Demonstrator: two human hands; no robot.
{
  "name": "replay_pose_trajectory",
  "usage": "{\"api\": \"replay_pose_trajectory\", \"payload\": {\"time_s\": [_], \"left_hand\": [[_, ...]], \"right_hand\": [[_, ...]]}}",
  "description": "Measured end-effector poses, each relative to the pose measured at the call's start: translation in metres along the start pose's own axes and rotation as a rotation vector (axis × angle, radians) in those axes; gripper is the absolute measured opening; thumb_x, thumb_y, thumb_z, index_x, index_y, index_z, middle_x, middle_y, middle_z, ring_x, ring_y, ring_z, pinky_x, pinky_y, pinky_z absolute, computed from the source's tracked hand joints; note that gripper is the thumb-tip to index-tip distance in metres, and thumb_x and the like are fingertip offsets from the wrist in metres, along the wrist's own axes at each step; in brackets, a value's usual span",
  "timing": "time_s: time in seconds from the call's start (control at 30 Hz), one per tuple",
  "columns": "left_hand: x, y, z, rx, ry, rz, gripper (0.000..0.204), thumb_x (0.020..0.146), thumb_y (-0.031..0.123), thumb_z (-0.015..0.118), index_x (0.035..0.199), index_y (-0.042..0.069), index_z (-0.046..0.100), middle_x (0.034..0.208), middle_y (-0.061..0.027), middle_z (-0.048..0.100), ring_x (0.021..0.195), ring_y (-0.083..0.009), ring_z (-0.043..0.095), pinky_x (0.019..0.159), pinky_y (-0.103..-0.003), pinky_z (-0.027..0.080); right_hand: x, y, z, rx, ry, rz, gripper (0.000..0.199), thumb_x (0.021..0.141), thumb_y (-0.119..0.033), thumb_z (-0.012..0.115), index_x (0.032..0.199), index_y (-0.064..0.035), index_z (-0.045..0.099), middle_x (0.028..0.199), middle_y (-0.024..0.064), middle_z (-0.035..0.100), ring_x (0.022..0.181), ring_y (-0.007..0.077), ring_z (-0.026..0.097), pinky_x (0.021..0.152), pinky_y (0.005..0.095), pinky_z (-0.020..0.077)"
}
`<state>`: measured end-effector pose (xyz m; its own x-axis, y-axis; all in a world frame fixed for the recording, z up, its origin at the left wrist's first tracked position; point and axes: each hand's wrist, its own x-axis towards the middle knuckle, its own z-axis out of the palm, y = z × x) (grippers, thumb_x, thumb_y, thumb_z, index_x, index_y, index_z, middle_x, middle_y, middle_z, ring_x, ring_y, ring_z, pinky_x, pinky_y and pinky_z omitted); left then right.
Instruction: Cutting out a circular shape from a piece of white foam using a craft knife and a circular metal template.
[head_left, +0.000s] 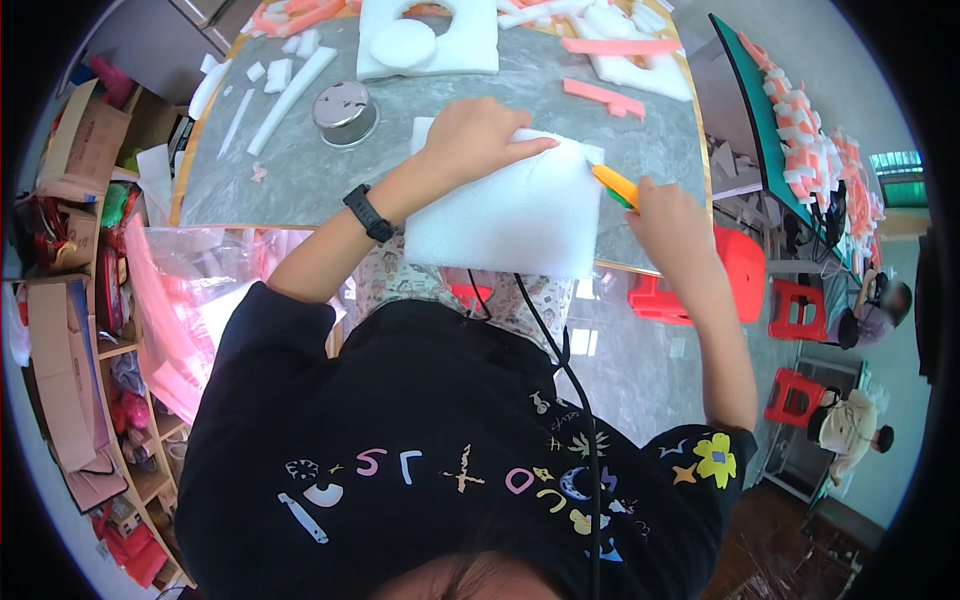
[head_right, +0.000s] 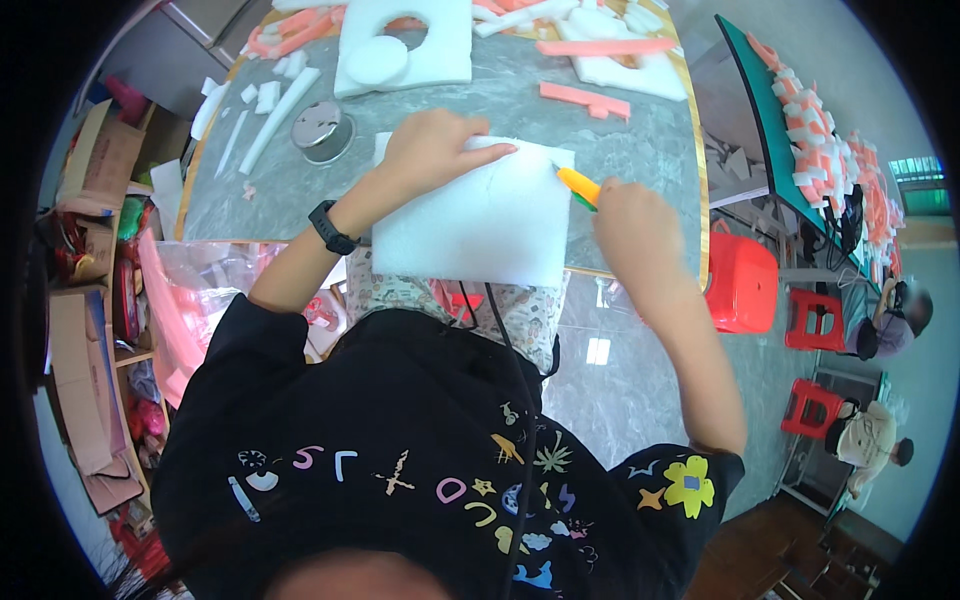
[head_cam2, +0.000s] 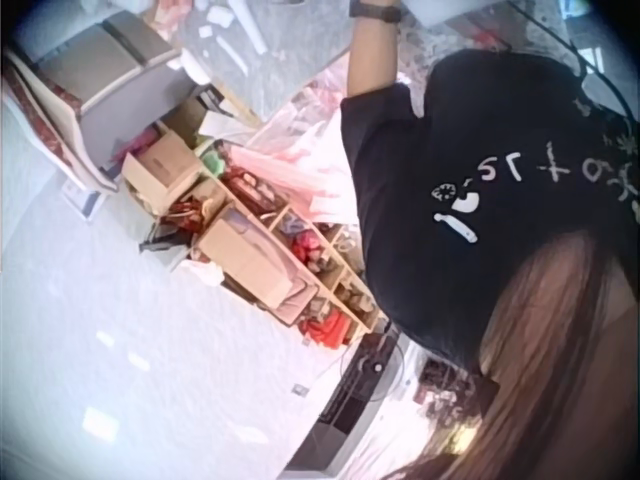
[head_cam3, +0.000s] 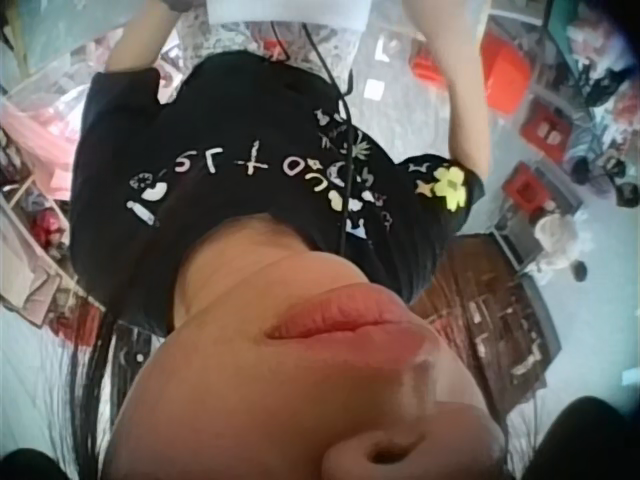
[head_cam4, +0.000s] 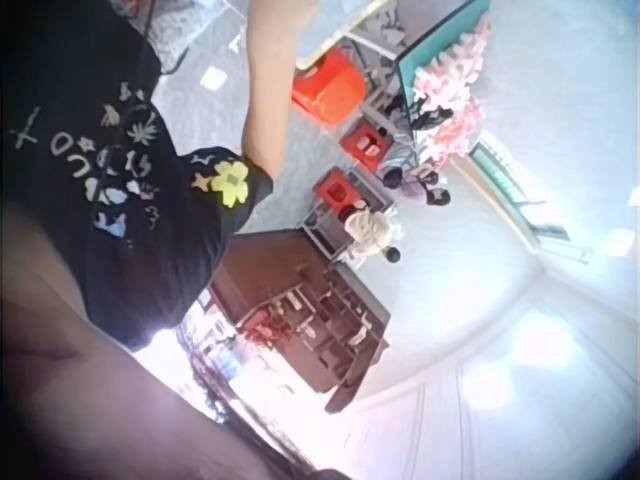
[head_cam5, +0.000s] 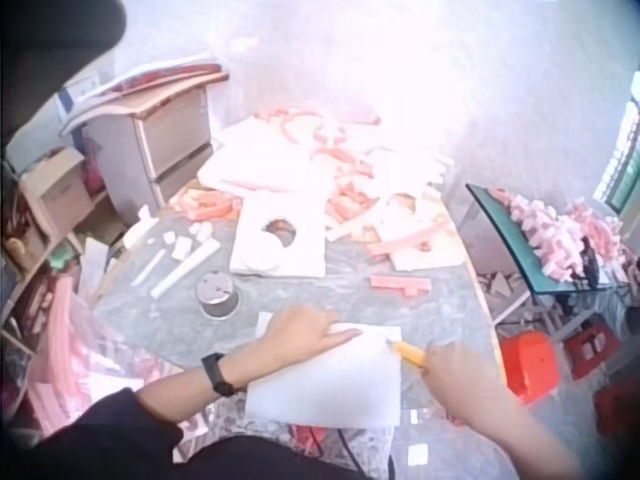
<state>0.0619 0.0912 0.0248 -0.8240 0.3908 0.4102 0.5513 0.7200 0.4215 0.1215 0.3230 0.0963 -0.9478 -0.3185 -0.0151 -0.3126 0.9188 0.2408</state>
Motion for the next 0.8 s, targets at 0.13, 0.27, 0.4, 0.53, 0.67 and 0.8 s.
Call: {"api": "replay_pose_trajectory", "payload": {"time_s": [0.13,0.27,0.4,0.53,0.67,0.8], "left_hand": [[0.004,0.005,-0.006,0.049,-0.027,-0.017,0.051,0.080,0.055,0.056,0.071,0.006,0.066,0.056,-0.0133,0.059,0.055,-0.0317,0.060,0.050,-0.041,0.046],[0.008,0.002,-0.005,0.091,0.063,0.071,0.051,0.080,0.054,0.057,0.066,0.005,0.063,0.055,-0.0137,0.058,0.053,-0.0313,0.059,0.048,-0.041,0.045],[0.009,0.004,-0.002,0.124,0.166,0.079,0.050,0.080,0.051,0.059,0.062,0.004,0.058,0.053,-0.0138,0.056,0.051,-0.0311,0.058,0.047,-0.041,0.044],[0.012,0.017,-0.005,0.076,0.279,-0.006,0.050,0.079,0.050,0.061,0.062,0.003,0.056,0.052,-0.0140,0.055,0.050,-0.0311,0.057,0.046,-0.041,0.043],[0.010,0.023,-0.007,0.066,0.300,-0.071,0.050,0.079,0.050,0.062,0.063,0.003,0.055,0.052,-0.0141,0.054,0.050,-0.0308,0.056,0.046,-0.040,0.041],[0.006,0.012,-0.008,-0.091,0.271,-0.089,0.049,0.077,0.052,0.064,0.066,0.005,0.058,0.054,-0.0125,0.055,0.052,-0.0294,0.056,0.049,-0.038,0.042]], "right_hand": [[0.001,0.025,-0.010,0.189,-0.198,-0.029,0.026,0.079,-0.020,0.064,0.085,0.0037,0.056,0.078,0.0220,0.061,0.074,0.0354,0.062,0.065,0.0424,0.0478],[0.006,0.039,-0.017,0.329,-0.350,-0.007,0.030,0.079,-0.022,0.064,0.084,0.0058,0.057,0.078,0.0225,0.059,0.069,0.0338,0.058,0.064,0.0406,0.0448],[0.008,0.037,-0.018,0.415,-0.443,0.085,0.031,0.079,-0.024,0.065,0.084,0.0061,0.056,0.075,0.0209,0.059,0.067,0.0335,0.057,0.063,0.0403,0.0442],[0.001,0.031,-0.018,0.406,-0.241,0.157,0.030,0.080,-0.022,0.064,0.086,0.0061,0.057,0.078,0.0220,0.059,0.071,0.0356,0.058,0.065,0.0422,0.0446],[-0.007,0.022,-0.020,0.306,-0.077,0.181,0.028,0.082,-0.020,0.062,0.089,0.0067,0.058,0.079,0.0237,0.060,0.074,0.0390,0.058,0.065,0.0441,0.0448],[-0.013,0.036,-0.014,0.509,-0.065,0.134,0.027,0.081,-0.020,0.064,0.087,0.0052,0.058,0.067,0.0178,0.058,0.060,0.0303,0.058,0.055,0.0390,0.0438]]}}
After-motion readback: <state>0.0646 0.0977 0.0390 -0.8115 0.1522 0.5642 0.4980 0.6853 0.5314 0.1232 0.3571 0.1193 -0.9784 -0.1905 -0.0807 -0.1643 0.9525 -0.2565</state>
